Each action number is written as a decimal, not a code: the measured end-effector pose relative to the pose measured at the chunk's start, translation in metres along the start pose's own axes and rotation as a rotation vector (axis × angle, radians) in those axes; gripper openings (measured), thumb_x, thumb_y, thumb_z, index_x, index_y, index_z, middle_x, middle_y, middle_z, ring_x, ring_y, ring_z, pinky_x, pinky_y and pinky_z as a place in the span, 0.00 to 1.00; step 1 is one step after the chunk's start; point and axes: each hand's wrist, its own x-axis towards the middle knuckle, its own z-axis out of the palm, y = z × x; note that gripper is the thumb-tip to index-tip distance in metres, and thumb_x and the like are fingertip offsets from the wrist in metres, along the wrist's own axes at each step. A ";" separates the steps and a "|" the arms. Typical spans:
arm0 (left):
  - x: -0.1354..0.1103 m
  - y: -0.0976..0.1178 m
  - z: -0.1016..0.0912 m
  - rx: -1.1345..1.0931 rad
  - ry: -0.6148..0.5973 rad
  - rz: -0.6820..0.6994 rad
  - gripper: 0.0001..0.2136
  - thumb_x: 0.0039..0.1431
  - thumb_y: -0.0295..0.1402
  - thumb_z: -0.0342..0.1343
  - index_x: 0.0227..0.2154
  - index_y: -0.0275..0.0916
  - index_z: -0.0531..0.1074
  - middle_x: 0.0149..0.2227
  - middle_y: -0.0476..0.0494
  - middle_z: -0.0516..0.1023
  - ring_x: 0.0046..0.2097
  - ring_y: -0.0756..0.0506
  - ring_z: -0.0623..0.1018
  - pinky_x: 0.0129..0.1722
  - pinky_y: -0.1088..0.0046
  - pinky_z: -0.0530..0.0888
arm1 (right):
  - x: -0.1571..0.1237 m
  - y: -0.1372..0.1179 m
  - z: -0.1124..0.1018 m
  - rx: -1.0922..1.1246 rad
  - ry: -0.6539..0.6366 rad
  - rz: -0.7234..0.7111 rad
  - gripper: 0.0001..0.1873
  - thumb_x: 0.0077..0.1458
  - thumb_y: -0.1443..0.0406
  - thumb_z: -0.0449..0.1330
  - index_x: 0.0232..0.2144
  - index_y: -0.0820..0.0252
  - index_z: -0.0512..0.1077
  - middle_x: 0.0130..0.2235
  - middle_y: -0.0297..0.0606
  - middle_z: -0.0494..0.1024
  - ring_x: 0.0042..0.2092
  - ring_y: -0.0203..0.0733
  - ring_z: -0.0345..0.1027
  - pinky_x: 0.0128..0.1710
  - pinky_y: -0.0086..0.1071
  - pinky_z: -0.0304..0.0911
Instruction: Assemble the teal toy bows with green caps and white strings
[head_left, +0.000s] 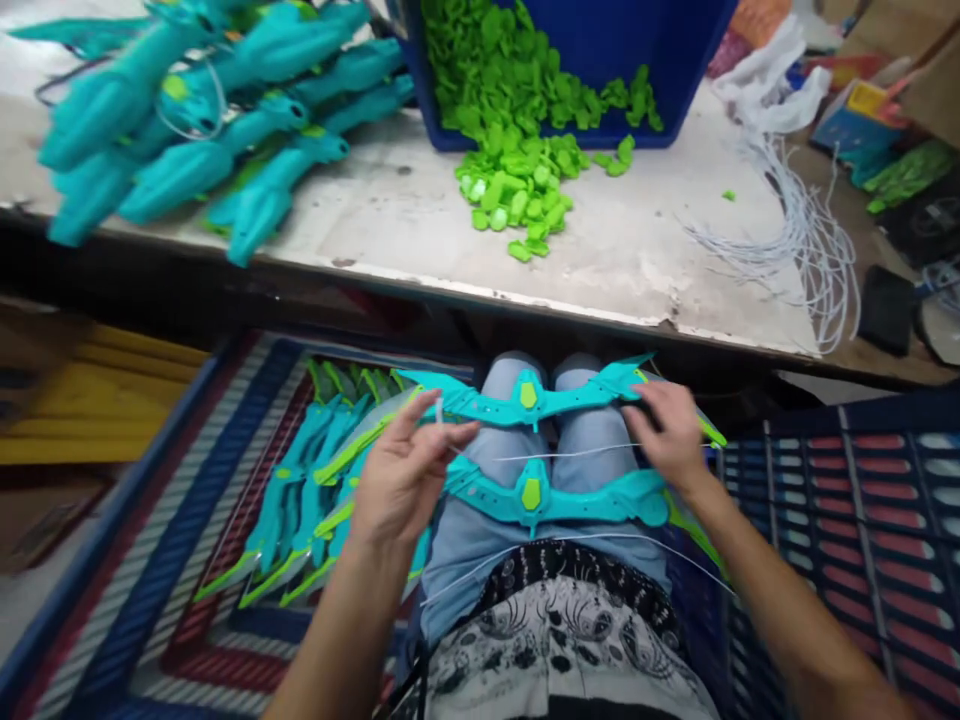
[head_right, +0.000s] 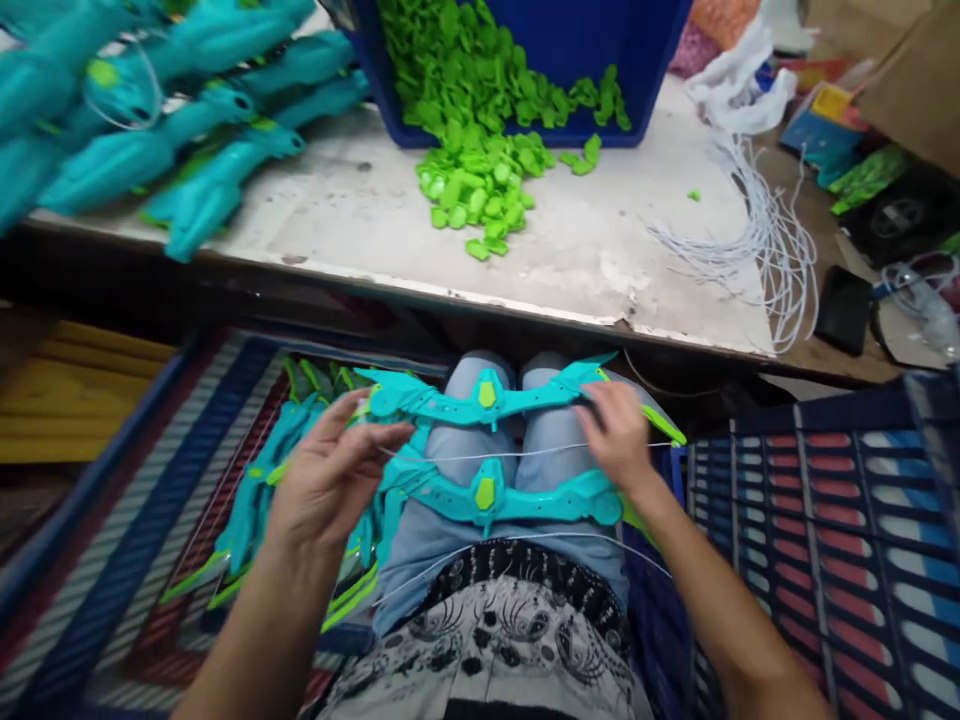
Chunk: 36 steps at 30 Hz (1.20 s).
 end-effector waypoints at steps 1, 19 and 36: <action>-0.003 -0.004 0.003 0.007 -0.029 -0.021 0.20 0.30 0.37 0.75 0.30 0.40 0.76 0.23 0.48 0.79 0.31 0.45 0.80 0.39 0.67 0.75 | 0.017 -0.024 0.019 0.042 -0.128 -0.140 0.15 0.60 0.62 0.56 0.48 0.59 0.71 0.46 0.46 0.74 0.50 0.49 0.65 0.50 0.44 0.63; 0.026 0.015 -0.052 -0.066 0.237 0.155 0.16 0.37 0.41 0.70 0.23 0.35 0.73 0.17 0.51 0.72 0.20 0.52 0.71 0.22 0.78 0.70 | 0.138 -0.038 0.108 0.389 -1.186 -0.114 0.30 0.49 0.66 0.55 0.56 0.56 0.69 0.31 0.30 0.77 0.27 0.34 0.64 0.30 0.26 0.58; 0.087 0.046 -0.065 0.358 0.352 0.449 0.08 0.48 0.35 0.59 0.24 0.34 0.73 0.18 0.49 0.74 0.18 0.53 0.70 0.18 0.78 0.67 | 0.138 -0.037 0.112 0.447 -1.179 -0.073 0.27 0.50 0.63 0.58 0.54 0.56 0.71 0.42 0.34 0.80 0.41 0.47 0.74 0.45 0.36 0.68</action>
